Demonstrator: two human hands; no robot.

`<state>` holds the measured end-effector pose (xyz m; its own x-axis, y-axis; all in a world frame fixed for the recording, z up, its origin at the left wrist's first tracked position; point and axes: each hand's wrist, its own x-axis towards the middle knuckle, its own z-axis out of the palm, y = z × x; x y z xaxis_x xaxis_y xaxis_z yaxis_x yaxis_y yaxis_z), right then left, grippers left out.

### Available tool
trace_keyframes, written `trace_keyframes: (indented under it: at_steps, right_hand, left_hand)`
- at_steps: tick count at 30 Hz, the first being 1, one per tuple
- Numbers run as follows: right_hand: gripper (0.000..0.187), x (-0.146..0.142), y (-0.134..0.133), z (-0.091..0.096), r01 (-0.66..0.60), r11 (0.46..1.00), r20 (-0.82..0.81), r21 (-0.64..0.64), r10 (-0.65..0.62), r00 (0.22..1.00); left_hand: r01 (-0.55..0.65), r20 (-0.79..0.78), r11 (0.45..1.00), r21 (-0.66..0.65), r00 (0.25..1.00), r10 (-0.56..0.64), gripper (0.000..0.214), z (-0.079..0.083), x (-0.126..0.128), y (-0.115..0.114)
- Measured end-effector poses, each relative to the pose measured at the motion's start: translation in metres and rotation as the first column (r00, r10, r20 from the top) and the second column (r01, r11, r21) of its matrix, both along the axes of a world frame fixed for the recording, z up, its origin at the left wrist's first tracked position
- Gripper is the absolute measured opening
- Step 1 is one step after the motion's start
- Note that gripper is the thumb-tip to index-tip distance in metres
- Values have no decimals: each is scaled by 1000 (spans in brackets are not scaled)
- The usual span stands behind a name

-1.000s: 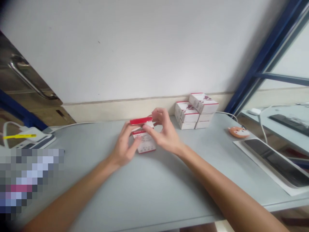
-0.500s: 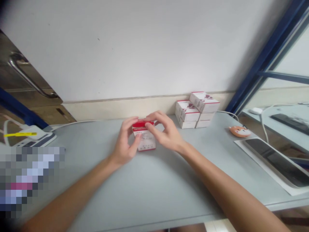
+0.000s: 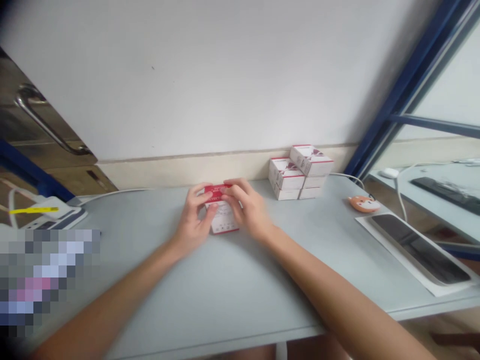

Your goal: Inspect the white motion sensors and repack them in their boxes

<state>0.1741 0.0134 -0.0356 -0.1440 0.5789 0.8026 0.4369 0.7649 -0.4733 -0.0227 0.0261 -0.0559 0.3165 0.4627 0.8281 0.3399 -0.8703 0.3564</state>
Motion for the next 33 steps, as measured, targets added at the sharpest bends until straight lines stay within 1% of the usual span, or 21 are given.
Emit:
trace_keyframes:
  at_steps: [2, 4, 8, 10, 15, 19, 21, 23, 26, 29, 31, 33]
  right_hand:
    - [18, -1, 1, -4, 3, 1000, -13, -1, -3, 1000]
    - [14, 1, 3, -5, -36, 999, 0, -29, 36, 999]
    - [29, 6, 4, -1, -130, 984, 33, -122, 135, 990]
    - [30, 8, 4, 1, -141, 979, 24, -147, 146, 989]
    - [25, 9, 5, 2, -98, 986, 16, -131, 101, 995]
    - [21, 11, 4, 2, -47, 995, 52, -85, 51, 997]
    - [20, 11, 4, 1, -35, 997, 69, -76, 40, 997]
    - [22, 12, 5, 0, -31, 997, 82, -74, 37, 996]
    - [26, 12, 6, -3, -31, 997, 72, -69, 36, 997]
    - [31, 12, 7, -6, -35, 996, 65, -86, 41, 997]
    - [43, 12, 7, -9, -50, 990, 41, -131, 56, 998]
    - [61, 12, 9, -12, -83, 974, -15, -209, 82, 997]
  left_hand:
    - [-6, 2, 1000, 10, 1000, 6, 35, 0, 0, 1]
    - [2, 22, 1000, -12, 1000, -2, 34, -1, -1, 4]
    - [24, 67, 995, -96, 998, -17, 37, -4, -1, 8]
    - [26, 66, 990, -136, 998, -17, 41, -5, -1, 8]
    - [-1, 17, 974, -224, 1000, 5, 54, -8, -1, 2]
    - [49, 10, 936, -348, 999, -48, 63, -9, 0, -1]
    - [76, 28, 934, -348, 997, -71, 61, -10, 1, -1]
    - [102, 48, 945, -311, 995, -92, 56, -10, 1, -1]
    - [116, 70, 954, -276, 992, -101, 50, -12, 3, 1]
    - [114, 105, 945, -308, 991, -85, 48, -15, 5, 1]
    - [123, 137, 924, -362, 988, -78, 48, -17, 5, 1]
    - [145, 180, 891, -431, 981, -72, 50, -18, 6, 1]
